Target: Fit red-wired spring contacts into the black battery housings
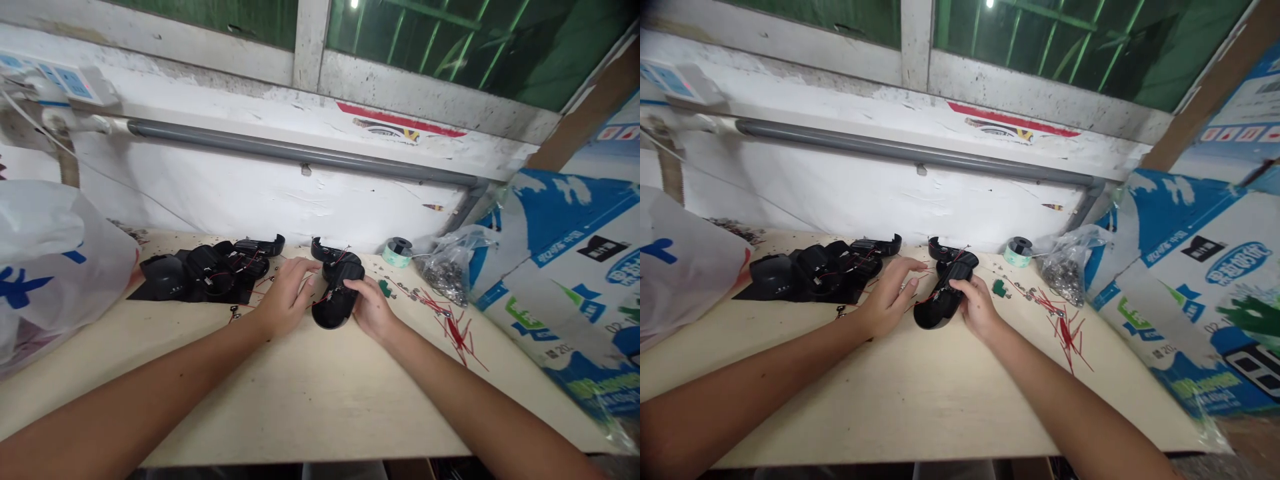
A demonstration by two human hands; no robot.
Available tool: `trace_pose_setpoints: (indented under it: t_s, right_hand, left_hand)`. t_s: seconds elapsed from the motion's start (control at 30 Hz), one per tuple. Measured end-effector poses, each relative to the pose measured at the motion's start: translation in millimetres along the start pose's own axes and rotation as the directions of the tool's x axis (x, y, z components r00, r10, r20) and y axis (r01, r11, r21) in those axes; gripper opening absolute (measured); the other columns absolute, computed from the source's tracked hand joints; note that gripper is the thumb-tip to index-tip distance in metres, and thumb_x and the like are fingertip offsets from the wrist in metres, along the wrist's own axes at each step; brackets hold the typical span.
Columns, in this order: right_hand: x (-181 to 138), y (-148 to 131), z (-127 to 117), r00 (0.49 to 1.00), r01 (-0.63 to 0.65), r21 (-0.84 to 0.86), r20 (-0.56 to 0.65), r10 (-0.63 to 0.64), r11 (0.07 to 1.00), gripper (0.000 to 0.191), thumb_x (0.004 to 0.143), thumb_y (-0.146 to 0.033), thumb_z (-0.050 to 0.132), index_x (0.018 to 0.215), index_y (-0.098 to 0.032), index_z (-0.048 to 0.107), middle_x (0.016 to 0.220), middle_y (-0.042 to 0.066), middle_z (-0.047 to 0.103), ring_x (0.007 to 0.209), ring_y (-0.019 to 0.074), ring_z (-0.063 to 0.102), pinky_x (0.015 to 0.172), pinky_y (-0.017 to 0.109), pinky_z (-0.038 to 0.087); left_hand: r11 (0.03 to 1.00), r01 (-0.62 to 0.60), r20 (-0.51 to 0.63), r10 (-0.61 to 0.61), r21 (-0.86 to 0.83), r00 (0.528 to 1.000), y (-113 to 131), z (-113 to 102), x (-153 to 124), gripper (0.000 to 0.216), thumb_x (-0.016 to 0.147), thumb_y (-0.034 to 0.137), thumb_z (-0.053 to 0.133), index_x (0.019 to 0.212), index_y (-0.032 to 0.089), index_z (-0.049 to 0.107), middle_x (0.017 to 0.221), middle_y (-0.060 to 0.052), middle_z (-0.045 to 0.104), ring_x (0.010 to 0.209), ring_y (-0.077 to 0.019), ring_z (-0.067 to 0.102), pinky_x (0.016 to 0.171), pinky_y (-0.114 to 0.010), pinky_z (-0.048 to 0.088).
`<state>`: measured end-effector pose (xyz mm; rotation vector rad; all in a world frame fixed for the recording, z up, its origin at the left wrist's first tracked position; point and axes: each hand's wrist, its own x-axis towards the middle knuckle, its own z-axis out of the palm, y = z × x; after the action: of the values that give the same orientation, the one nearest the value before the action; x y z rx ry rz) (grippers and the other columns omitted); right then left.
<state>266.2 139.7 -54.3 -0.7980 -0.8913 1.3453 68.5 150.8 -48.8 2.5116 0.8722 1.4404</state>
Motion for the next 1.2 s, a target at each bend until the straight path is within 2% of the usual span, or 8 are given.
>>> trace_pose_setpoints:
  t_s: [0.13, 0.2, 0.33, 0.5, 0.8, 0.9, 1.0, 1.2]
  right_hand:
    - [1.2, 1.3, -3.2, 0.998, -0.019, -0.119, 0.049, 0.025, 0.993, 0.021, 0.063, -0.024, 0.080, 0.079, -0.019, 0.066, 0.069, -0.002, 0.068, 0.060, 0.0161, 0.062, 0.058, 0.029, 0.054]
    - [2.3, 3.2, -5.5, 0.995, -0.021, -0.199, 0.092, 0.040, 0.980, 0.020, 0.064, -0.024, 0.079, 0.077, -0.020, 0.064, 0.065, -0.003, 0.065, 0.055, 0.0148, 0.060, 0.054, 0.028, 0.053]
    - [4.0, 6.2, -8.4, 0.982, -0.031, -0.283, 0.170, 0.083, 0.958, 0.021, 0.067, -0.026, 0.079, 0.079, -0.020, 0.063, 0.064, -0.004, 0.063, 0.052, 0.0137, 0.058, 0.052, 0.028, 0.053]
    - [2.4, 4.7, -5.8, 0.985, -0.029, -0.274, 0.158, 0.074, 0.961, 0.021, 0.066, -0.025, 0.078, 0.079, -0.020, 0.062, 0.064, -0.004, 0.061, 0.051, 0.0134, 0.058, 0.050, 0.028, 0.052]
    - [3.2, 6.6, -7.6, 0.987, 0.037, -0.445, 0.159, 0.038, 0.895, 0.023, 0.070, -0.033, 0.074, 0.083, -0.019, 0.061, 0.068, -0.003, 0.060, 0.055, 0.0147, 0.057, 0.054, 0.030, 0.051]
    - [1.7, 5.1, -8.6, 0.981, 0.173, -0.622, 0.174, -0.081, 0.764, 0.023, 0.076, -0.036, 0.069, 0.089, -0.018, 0.063, 0.077, 0.001, 0.064, 0.068, 0.0171, 0.060, 0.061, 0.029, 0.050]
    - [-2.3, 0.7, -7.4, 0.959, 0.283, -0.793, 0.240, -0.151, 0.540, 0.023, 0.082, -0.039, 0.064, 0.090, -0.017, 0.065, 0.082, 0.003, 0.067, 0.072, 0.0175, 0.060, 0.064, 0.028, 0.047]
    - [-11.2, -9.3, -2.7, 0.963, 0.263, -0.953, 0.251, -0.097, 0.150, 0.030, 0.087, -0.044, 0.059, 0.070, -0.019, 0.060, 0.067, 0.002, 0.065, 0.062, 0.0155, 0.056, 0.056, 0.026, 0.034]
  left_hand:
    - [0.963, 0.091, -0.027, -0.087, 0.252, 0.996, -14.9, -2.1, 0.9, 0.034, 0.087, 0.003, 0.040, 0.111, 0.016, 0.059, 0.110, -0.010, 0.062, 0.104, -0.0251, 0.055, 0.093, -0.042, 0.043]
    - [0.908, 0.135, 0.034, -0.162, 0.397, 0.986, -21.4, -3.4, 0.3, 0.038, 0.083, 0.000, 0.041, 0.110, 0.017, 0.062, 0.110, -0.010, 0.064, 0.105, -0.0272, 0.054, 0.091, -0.044, 0.042]
    - [0.807, 0.134, 0.131, -0.252, 0.574, 0.959, -24.4, -3.3, -0.7, 0.024, 0.090, 0.016, 0.050, 0.106, 0.017, 0.069, 0.111, -0.013, 0.066, 0.111, -0.0318, 0.052, 0.094, -0.049, 0.038]
    - [0.792, 0.105, 0.199, -0.275, 0.601, 0.941, -20.9, -3.8, 1.4, 0.030, 0.092, 0.023, 0.051, 0.071, 0.018, 0.071, 0.094, -0.011, 0.071, 0.102, -0.0328, 0.054, 0.090, -0.052, 0.032]
    - [0.812, 0.101, 0.249, -0.291, 0.575, 0.924, -14.5, -6.7, 3.5, 0.028, 0.089, 0.022, 0.053, 0.069, 0.018, 0.072, 0.089, -0.011, 0.074, 0.099, -0.0327, 0.056, 0.090, -0.053, 0.029]
    - [0.802, 0.106, 0.263, -0.314, 0.588, 0.912, -11.9, -5.3, 3.9, 0.028, 0.088, 0.017, 0.051, 0.068, 0.018, 0.071, 0.082, -0.011, 0.074, 0.098, -0.0323, 0.057, 0.090, -0.053, 0.028]
    - [0.795, 0.091, 0.261, -0.302, 0.599, 0.917, -12.5, -3.7, 3.5, 0.028, 0.087, 0.012, 0.049, 0.069, 0.016, 0.069, 0.083, -0.011, 0.074, 0.098, -0.0316, 0.057, 0.089, -0.051, 0.028]
    - [0.802, 0.092, 0.258, -0.296, 0.590, 0.920, -9.6, -4.8, 3.2, 0.028, 0.092, 0.020, 0.050, 0.072, 0.017, 0.068, 0.089, -0.010, 0.073, 0.099, -0.0306, 0.056, 0.091, -0.051, 0.028]
